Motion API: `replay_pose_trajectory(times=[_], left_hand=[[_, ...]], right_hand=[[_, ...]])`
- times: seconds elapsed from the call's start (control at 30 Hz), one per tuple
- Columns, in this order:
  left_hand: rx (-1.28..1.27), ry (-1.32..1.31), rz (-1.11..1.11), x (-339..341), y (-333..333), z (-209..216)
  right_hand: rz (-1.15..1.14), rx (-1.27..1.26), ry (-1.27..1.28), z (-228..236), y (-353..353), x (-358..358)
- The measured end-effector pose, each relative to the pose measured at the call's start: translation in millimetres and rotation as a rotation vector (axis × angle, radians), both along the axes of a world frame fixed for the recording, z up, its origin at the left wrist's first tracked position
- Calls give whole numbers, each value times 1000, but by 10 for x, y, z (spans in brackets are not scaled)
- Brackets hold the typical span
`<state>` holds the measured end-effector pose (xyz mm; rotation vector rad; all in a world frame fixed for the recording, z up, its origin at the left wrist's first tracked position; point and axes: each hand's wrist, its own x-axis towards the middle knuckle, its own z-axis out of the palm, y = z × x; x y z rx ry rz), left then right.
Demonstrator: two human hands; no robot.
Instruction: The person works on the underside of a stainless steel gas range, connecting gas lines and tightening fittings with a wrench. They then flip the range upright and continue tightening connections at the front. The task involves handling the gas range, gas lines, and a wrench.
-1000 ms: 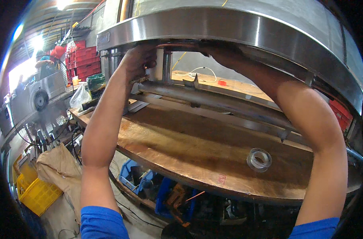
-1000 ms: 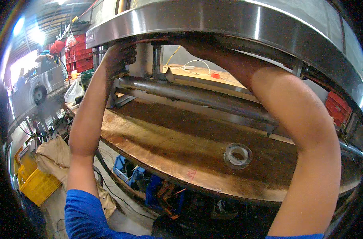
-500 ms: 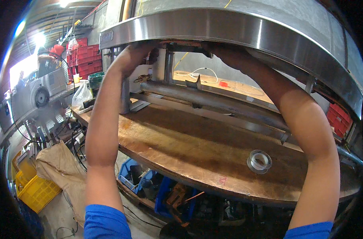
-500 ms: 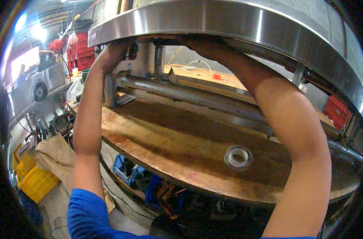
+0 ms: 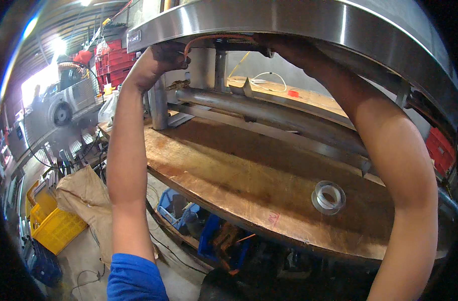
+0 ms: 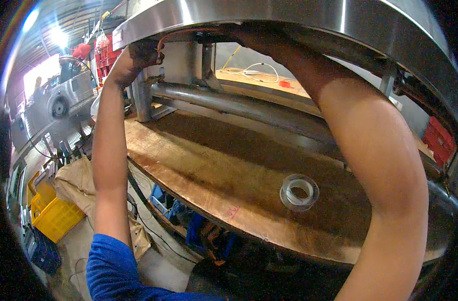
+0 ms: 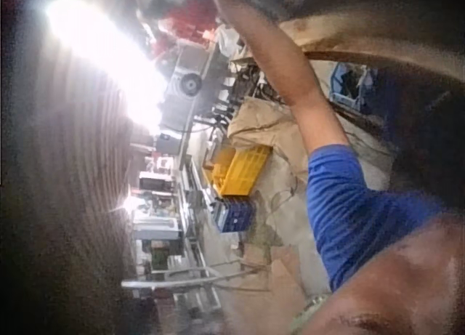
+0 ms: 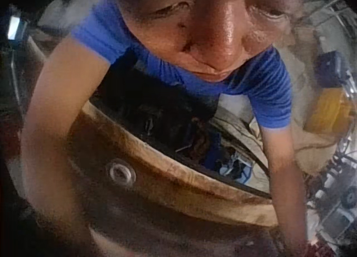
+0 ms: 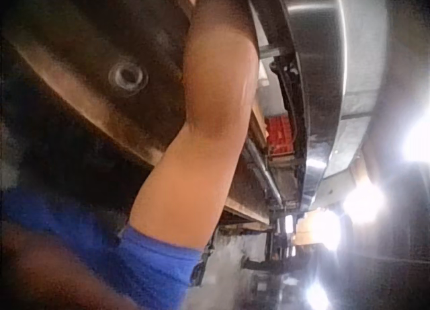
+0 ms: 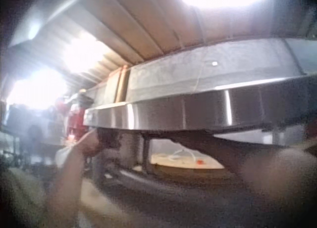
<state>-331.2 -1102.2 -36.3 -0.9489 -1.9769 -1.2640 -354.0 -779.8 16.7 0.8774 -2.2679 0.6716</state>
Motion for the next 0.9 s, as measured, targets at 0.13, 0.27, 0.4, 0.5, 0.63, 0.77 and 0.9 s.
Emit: replay_pose_trajectory(times=[0.13,0.27,0.4,0.5,0.63,0.77,0.9], left_hand=[[19,-50,18,6,11,-8],[14,-101,-37,-70,49,-25],[-1,-65,-86,-118,47,-43],[33,-127,-131,-143,24,-57],[-39,-102,-141,-119,-22,-80],[-71,-119,-47,-75,-22,-85],[-74,-93,-26,-15,21,-81]], right_hand=[[-19,-26,2,2,-30,7],[-55,-34,-15,18,15,-51],[-101,-7,-96,28,61,-114],[-104,-1,-107,36,61,-107],[-109,56,-130,48,97,-18],[-120,168,-138,87,101,-16],[-62,405,18,154,115,-90]])
